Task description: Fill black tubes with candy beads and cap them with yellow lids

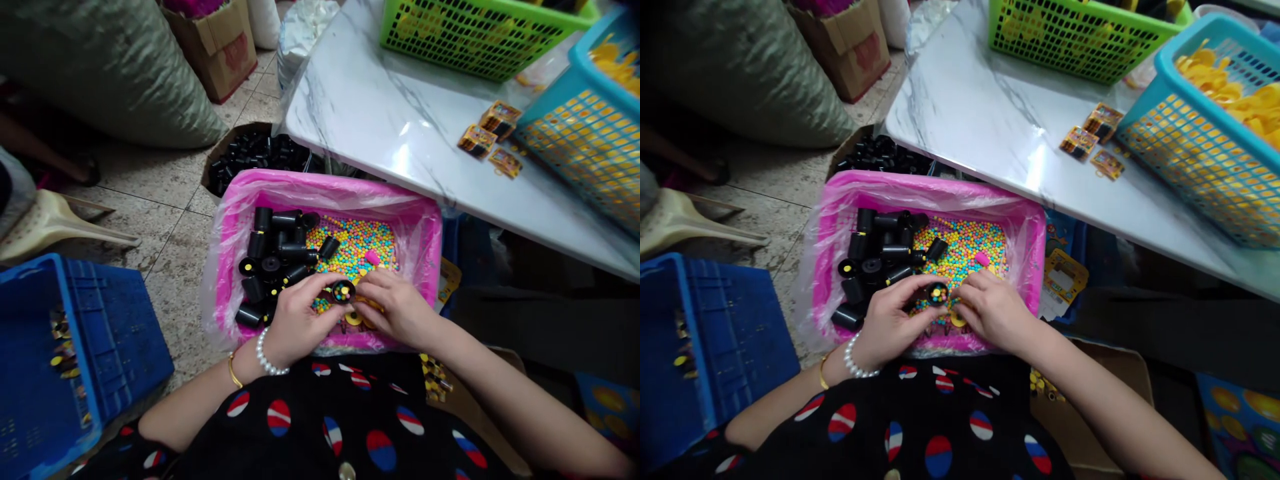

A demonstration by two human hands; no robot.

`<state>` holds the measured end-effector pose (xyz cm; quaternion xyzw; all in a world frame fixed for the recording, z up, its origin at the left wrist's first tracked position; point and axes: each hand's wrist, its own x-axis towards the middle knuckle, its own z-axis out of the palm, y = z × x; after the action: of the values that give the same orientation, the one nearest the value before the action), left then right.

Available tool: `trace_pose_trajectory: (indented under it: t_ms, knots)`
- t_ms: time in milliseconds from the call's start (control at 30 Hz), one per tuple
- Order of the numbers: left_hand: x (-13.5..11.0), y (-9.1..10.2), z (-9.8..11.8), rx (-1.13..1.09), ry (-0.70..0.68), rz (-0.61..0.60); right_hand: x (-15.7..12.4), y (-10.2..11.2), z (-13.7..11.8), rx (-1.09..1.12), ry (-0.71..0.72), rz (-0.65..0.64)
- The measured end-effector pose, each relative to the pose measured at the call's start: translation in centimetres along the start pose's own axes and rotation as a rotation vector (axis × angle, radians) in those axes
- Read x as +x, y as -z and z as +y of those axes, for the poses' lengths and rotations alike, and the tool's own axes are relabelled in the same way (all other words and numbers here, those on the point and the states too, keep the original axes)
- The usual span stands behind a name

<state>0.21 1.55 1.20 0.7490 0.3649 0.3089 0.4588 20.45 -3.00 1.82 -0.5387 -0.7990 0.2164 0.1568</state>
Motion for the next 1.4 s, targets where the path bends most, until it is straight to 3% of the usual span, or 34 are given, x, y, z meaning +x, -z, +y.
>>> trace_pose_trajectory:
  t_ms: [67, 133, 267, 333, 500, 633, 800, 867, 1033, 1133, 1267, 1400]
  knots:
    - [-0.2, 0.0, -0.1, -0.032, 0.027, 0.08, 1.0, -0.7, -0.3, -0.077, 0.015, -0.022]
    - [-0.3, 0.1, -0.1, -0.076, 0.04, 0.157, 2.1, -1.8, -0.6, -0.133, 0.036, -0.13]
    - [-0.4, 0.2, -0.3, -0.08, 0.081, 0.175, 3.5, -3.4, -0.6, -0.137, 0.004, -0.335]
    - [-0.4, 0.2, -0.4, -0.068, 0.107, 0.149, 3.3, -2.7, -0.3, -0.108, -0.025, -0.271]
    - [-0.3, -0.2, -0.7, 0.004, 0.124, 0.049, 2.2, 2.3, -1.4, -0.002, 0.004, 0.141]
    - [-0.2, -0.3, -0.6, 0.016, 0.096, 0.005, 2.2, 4.4, -3.7, 0.035, 0.055, 0.176]
    - [-0.4, -0.2, -0.7, -0.008, 0.104, 0.022, 1.1, 3.9, -3.2, -0.069, -0.098, 0.331]
    - [-0.5, -0.1, -0.8, -0.031, 0.114, 0.049, 0.3, 2.7, -2.4, -0.083, -0.141, 0.243]
    - [-0.3, 0.0, -0.3, -0.068, 0.038, 0.0, -0.5, -1.0, -1.8, -0.22, -0.089, -0.261]
    - [-0.2, 0.0, -0.1, -0.107, 0.011, -0.014, -0.1, -1.1, -1.8, -0.224, -0.125, -0.274]
    - [-0.3, 0.0, 0.0, -0.12, 0.072, -0.012, 0.2, 0.6, -0.8, 0.066, -0.158, -0.007]
    - [-0.4, -0.1, 0.0, -0.105, 0.115, -0.035, -0.1, 1.1, -0.4, 0.817, -0.481, 0.131]
